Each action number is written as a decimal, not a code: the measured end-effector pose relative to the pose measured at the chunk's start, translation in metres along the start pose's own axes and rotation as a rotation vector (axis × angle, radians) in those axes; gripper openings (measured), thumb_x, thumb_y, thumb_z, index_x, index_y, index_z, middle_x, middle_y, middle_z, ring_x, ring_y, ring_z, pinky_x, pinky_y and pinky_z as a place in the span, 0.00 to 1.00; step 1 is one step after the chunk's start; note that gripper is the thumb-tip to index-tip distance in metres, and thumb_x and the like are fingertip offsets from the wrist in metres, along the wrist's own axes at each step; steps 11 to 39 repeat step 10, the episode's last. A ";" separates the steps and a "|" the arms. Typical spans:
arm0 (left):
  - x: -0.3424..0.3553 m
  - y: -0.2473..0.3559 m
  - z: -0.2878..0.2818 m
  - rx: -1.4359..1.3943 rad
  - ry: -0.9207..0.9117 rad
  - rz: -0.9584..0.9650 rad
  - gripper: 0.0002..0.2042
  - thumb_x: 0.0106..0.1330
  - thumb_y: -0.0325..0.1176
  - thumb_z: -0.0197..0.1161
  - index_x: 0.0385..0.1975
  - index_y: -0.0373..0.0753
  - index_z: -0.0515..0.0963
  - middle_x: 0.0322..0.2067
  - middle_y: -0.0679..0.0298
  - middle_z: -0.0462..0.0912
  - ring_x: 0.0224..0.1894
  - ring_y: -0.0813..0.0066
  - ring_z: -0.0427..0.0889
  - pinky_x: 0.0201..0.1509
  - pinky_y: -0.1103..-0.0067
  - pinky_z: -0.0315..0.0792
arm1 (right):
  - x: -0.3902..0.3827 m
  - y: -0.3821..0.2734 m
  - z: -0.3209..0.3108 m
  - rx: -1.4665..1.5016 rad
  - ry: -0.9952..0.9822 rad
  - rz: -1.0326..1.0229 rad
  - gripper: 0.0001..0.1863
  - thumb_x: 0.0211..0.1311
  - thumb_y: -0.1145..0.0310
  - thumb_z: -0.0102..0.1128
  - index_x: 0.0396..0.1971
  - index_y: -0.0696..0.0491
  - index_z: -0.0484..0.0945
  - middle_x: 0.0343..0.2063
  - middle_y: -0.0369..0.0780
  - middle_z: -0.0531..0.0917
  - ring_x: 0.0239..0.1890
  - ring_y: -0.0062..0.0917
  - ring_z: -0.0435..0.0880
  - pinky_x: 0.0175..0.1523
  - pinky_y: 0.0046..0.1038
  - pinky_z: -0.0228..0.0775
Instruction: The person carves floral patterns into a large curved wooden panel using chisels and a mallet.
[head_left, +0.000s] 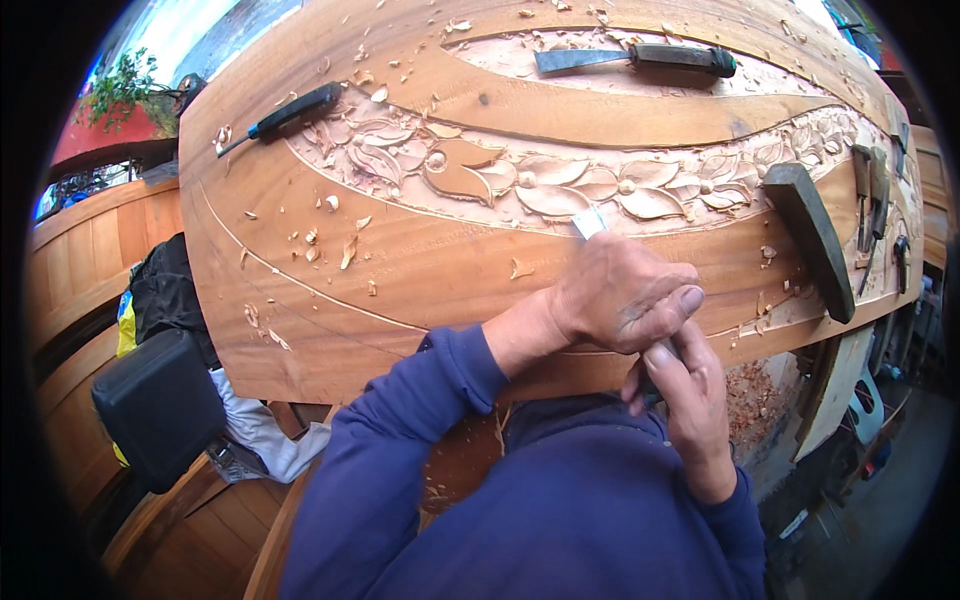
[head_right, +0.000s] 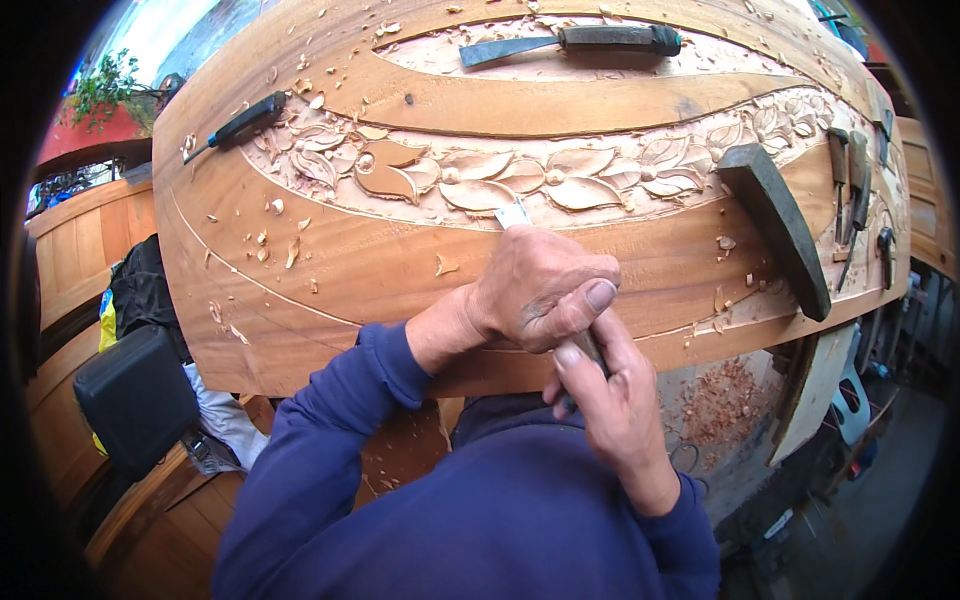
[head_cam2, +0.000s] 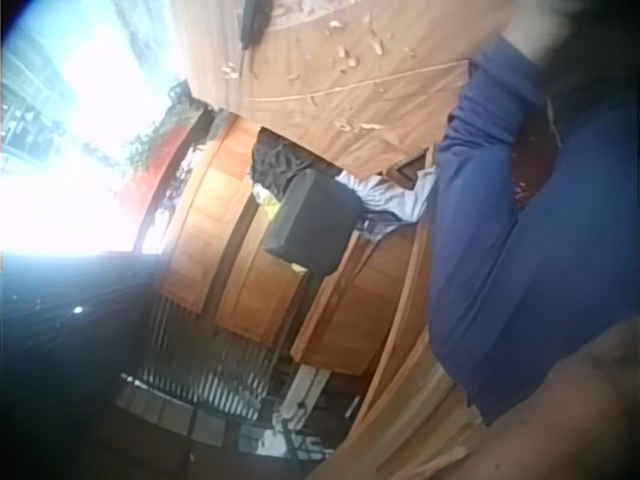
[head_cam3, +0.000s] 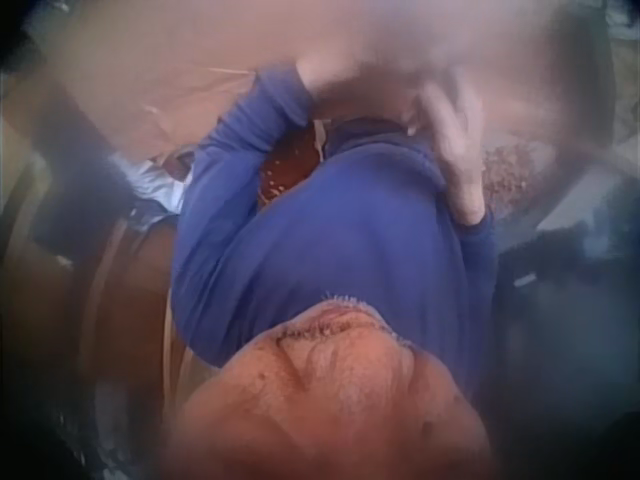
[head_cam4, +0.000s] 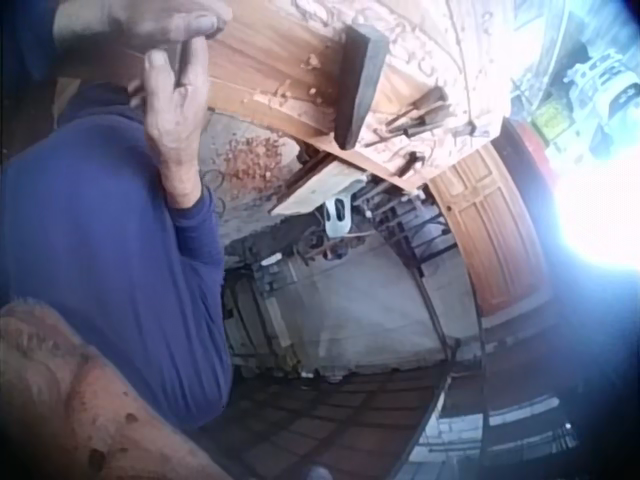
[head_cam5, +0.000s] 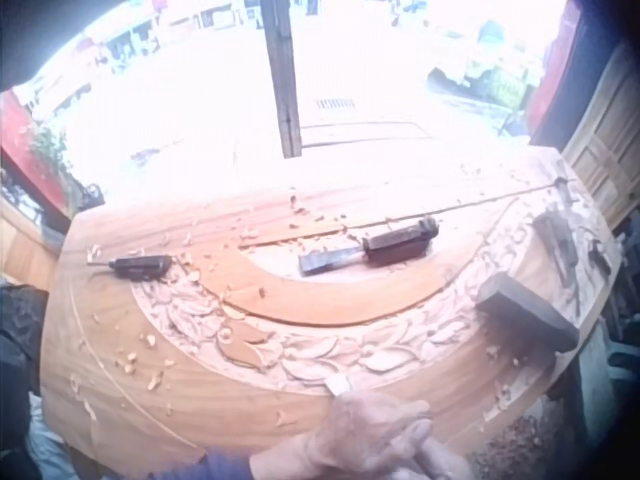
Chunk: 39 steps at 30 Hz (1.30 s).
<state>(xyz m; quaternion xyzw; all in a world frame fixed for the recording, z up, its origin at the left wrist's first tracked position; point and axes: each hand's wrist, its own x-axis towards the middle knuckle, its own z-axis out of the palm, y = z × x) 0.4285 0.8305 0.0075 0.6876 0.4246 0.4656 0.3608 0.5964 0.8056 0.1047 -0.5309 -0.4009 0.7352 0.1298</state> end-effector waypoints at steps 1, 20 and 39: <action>0.001 0.001 0.000 0.025 0.014 -0.019 0.18 0.75 0.43 0.54 0.19 0.45 0.73 0.15 0.58 0.74 0.17 0.56 0.77 0.22 0.64 0.69 | -0.003 0.003 -0.001 0.002 0.001 0.002 0.16 0.76 0.62 0.57 0.52 0.60 0.78 0.36 0.40 0.82 0.33 0.19 0.82 0.35 0.26 0.74; 0.006 -0.006 0.005 -0.035 0.126 0.094 0.18 0.76 0.42 0.56 0.20 0.47 0.75 0.14 0.60 0.73 0.17 0.58 0.79 0.21 0.65 0.70 | 0.031 0.033 -0.008 0.137 0.320 -0.595 0.33 0.77 0.38 0.41 0.41 0.57 0.77 0.41 0.42 0.74 0.47 0.27 0.73 0.57 0.32 0.64; 0.006 -0.006 0.005 -0.035 0.126 0.094 0.18 0.76 0.42 0.56 0.20 0.47 0.75 0.14 0.60 0.73 0.17 0.58 0.79 0.21 0.65 0.70 | 0.031 0.033 -0.008 0.137 0.320 -0.595 0.33 0.77 0.38 0.41 0.41 0.57 0.77 0.41 0.42 0.74 0.47 0.27 0.73 0.57 0.32 0.64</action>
